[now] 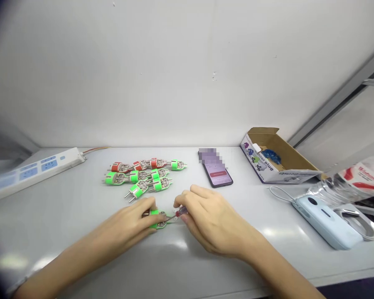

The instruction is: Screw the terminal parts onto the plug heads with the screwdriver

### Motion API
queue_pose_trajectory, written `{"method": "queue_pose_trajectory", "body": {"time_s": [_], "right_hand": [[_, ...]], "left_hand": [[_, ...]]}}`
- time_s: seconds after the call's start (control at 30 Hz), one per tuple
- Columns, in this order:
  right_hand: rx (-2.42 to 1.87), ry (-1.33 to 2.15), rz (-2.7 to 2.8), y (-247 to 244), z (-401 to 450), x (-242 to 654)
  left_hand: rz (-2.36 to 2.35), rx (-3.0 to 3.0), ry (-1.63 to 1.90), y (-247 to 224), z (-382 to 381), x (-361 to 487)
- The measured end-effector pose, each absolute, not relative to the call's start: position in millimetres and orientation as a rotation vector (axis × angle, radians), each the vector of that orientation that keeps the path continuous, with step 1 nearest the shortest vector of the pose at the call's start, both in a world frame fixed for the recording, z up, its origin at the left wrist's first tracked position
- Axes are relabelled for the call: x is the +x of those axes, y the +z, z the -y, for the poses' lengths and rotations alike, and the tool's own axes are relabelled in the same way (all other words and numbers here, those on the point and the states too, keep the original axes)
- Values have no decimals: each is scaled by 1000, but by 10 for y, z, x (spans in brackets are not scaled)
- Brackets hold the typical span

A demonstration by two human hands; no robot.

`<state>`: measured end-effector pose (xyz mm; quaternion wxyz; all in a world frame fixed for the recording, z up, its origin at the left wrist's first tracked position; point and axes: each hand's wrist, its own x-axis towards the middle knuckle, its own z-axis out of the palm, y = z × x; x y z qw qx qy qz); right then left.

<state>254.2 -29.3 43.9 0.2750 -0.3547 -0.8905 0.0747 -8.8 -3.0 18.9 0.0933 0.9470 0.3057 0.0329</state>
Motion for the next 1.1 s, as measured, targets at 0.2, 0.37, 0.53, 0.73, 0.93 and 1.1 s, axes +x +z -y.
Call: {"method": "queue_pose_trajectory", "body": {"time_s": [0.2, 0.37, 0.53, 0.73, 0.93, 1.1], "right_hand": [[-938, 99, 2346, 369, 274, 2547], [-921, -140, 2283, 362, 258, 2520], [-999, 414, 2339, 463, 310, 2548], [-906, 22, 2318, 382, 287, 2524], [-941, 117, 2329, 431, 294, 2512], [-961, 460, 2357, 489, 304, 2556]], "left_hand": [[-932, 2839, 48, 176, 29, -66], [-927, 2831, 47, 185, 33, -65], [-923, 2821, 63, 200, 26, -72], [-892, 2855, 199, 174, 37, -69], [-887, 2858, 124, 175, 26, -70], [-913, 2875, 58, 199, 24, -58]]}}
